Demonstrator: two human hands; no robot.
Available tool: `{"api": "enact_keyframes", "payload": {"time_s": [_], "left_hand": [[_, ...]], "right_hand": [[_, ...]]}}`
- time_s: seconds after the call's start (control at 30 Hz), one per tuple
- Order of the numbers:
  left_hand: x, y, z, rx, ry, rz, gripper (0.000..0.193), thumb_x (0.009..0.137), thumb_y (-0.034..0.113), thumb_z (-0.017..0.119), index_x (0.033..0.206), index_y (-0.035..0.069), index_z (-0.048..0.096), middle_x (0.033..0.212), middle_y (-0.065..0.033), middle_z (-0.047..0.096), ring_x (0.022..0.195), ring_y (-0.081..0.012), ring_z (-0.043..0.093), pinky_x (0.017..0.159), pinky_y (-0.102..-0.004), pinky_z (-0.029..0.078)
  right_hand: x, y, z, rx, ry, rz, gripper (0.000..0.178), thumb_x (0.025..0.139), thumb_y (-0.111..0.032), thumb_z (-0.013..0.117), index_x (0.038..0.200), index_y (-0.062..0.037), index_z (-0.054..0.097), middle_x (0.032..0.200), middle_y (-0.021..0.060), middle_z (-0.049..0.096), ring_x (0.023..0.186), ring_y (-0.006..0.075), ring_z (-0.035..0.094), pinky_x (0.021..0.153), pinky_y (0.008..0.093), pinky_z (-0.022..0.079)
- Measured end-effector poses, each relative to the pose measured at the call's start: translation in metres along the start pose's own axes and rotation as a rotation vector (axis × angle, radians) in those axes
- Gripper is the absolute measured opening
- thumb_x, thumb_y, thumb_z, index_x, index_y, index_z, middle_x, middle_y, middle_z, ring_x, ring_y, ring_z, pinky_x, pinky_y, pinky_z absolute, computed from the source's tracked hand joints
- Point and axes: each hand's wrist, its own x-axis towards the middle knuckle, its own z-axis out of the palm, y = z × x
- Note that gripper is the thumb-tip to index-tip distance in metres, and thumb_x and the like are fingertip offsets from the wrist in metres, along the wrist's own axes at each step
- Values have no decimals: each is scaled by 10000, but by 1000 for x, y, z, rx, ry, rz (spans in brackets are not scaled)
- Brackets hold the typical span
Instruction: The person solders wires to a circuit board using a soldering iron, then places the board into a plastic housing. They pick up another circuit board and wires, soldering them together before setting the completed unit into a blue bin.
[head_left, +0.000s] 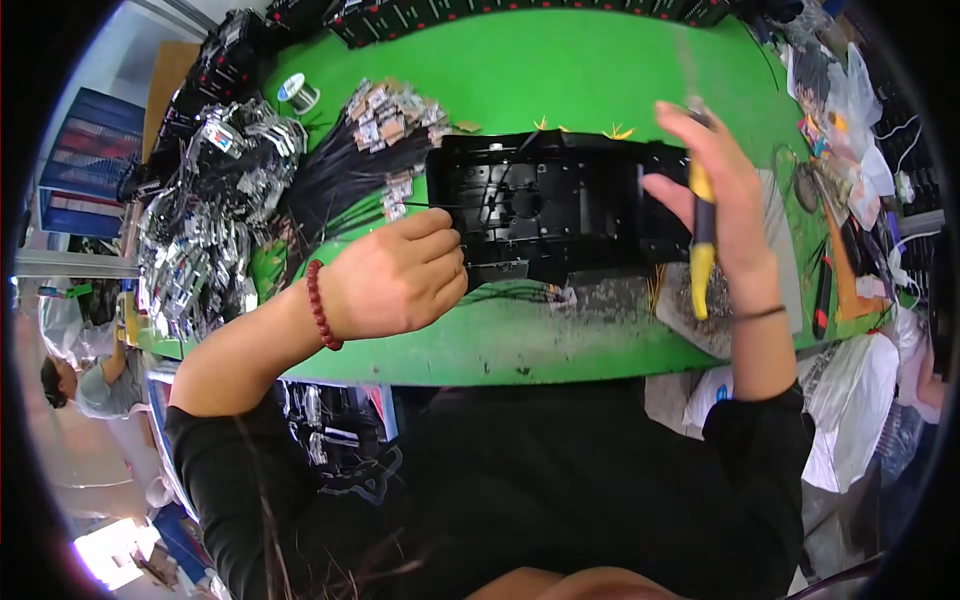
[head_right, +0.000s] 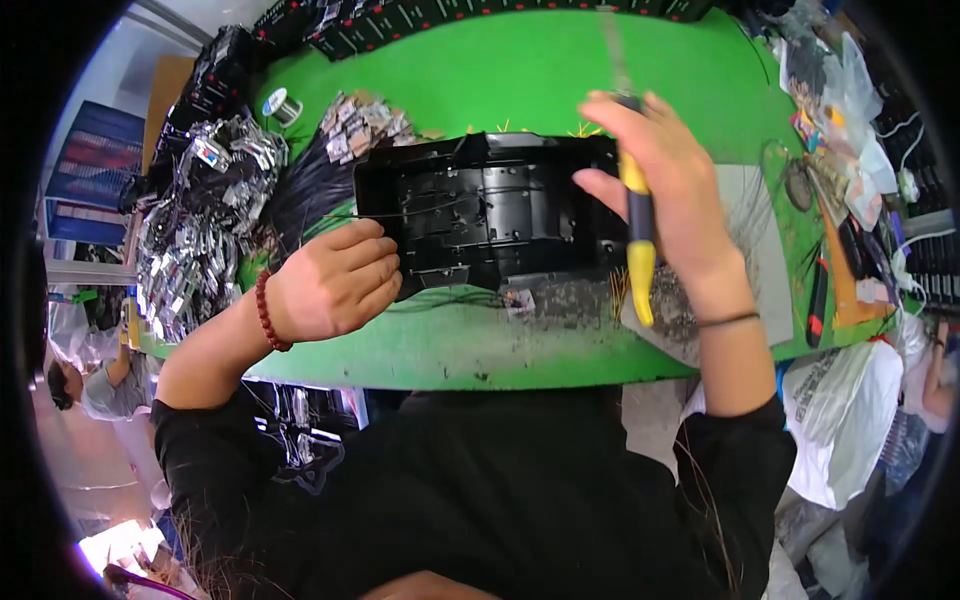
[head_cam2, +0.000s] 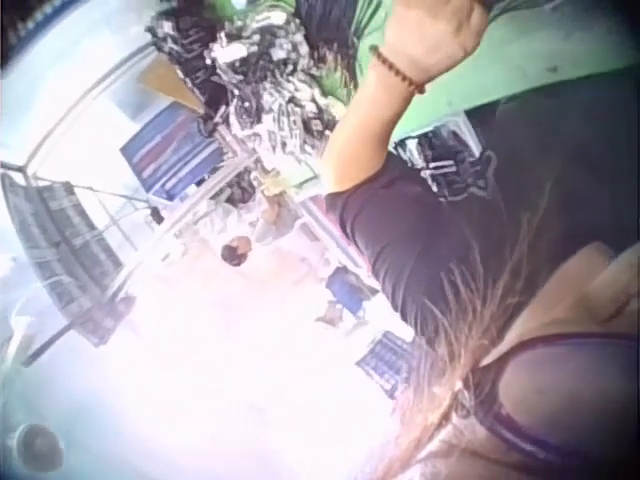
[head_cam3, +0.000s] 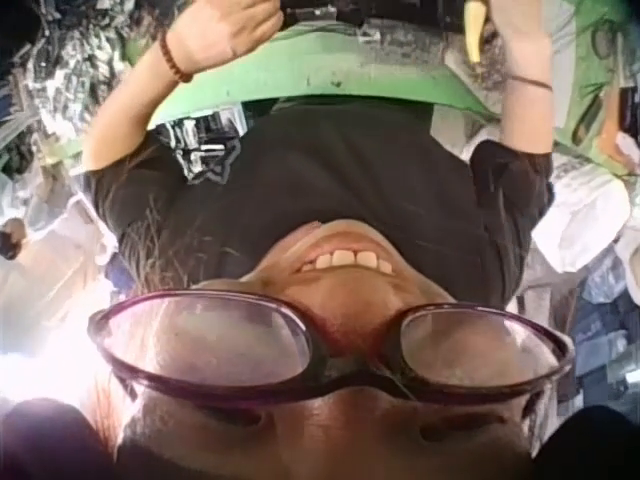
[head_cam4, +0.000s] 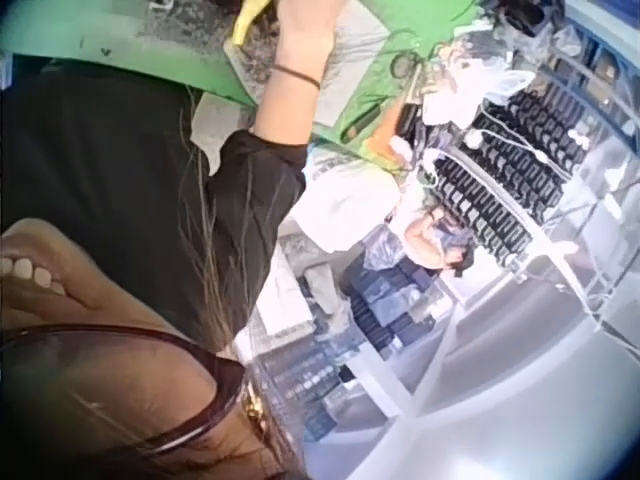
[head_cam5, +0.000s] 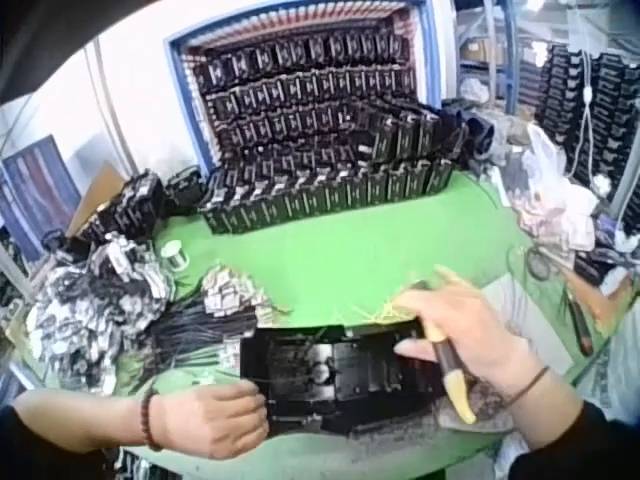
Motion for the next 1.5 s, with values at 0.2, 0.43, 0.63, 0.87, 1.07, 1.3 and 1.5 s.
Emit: {"api": "enact_keyframes", "payload": {"time_s": [0.2,0.43,0.63,0.87,1.07,1.3,1.5], "left_hand": [[1,9,-11,-401,-37,-205,273,705,152,702,908,-3,605,932,-140,636,854,-319,628,784,-407,514],[51,14,45,-30,292,-846,230,790,238,689,925,71,607,731,-77,602,661,-272,622,551,-377,490],[49,22,66,-136,543,-873,192,768,139,688,913,94,570,687,-86,608,693,-278,629,577,-392,497],[45,34,54,-578,829,-811,92,789,-15,658,877,12,670,742,-116,646,664,-262,635,606,-317,500],[48,59,89,-663,505,-757,107,764,0,668,871,6,665,775,-124,594,730,-296,602,643,-371,495],[52,83,133,-737,507,-845,86,778,89,681,837,28,671,786,-99,599,740,-295,610,672,-386,501],[54,83,135,-631,495,-839,83,777,41,683,856,16,681,768,-100,614,691,-280,615,614,-343,497]], "right_hand": [[-14,-19,14,-68,-298,39,180,767,-146,694,919,-157,598,586,36,571,503,265,579,473,376,432],[-15,-71,13,-191,-335,93,234,738,-98,735,937,-130,616,596,61,562,505,261,548,490,363,415],[-15,-70,12,-191,-258,98,155,771,-151,670,902,-177,590,590,37,580,510,256,586,453,354,423],[-15,-35,30,-273,-94,-80,208,738,-183,730,922,-191,635,622,15,598,552,219,598,504,331,438],[11,-7,64,-99,54,-413,151,697,-89,666,836,-122,616,833,106,688,622,248,628,586,344,511],[-21,-8,67,-60,-31,-346,249,730,-12,673,962,-89,628,883,109,691,688,233,625,616,334,510],[-117,-61,72,516,156,469,306,802,46,696,1094,-2,618,907,97,676,774,141,665,705,245,537]]}}
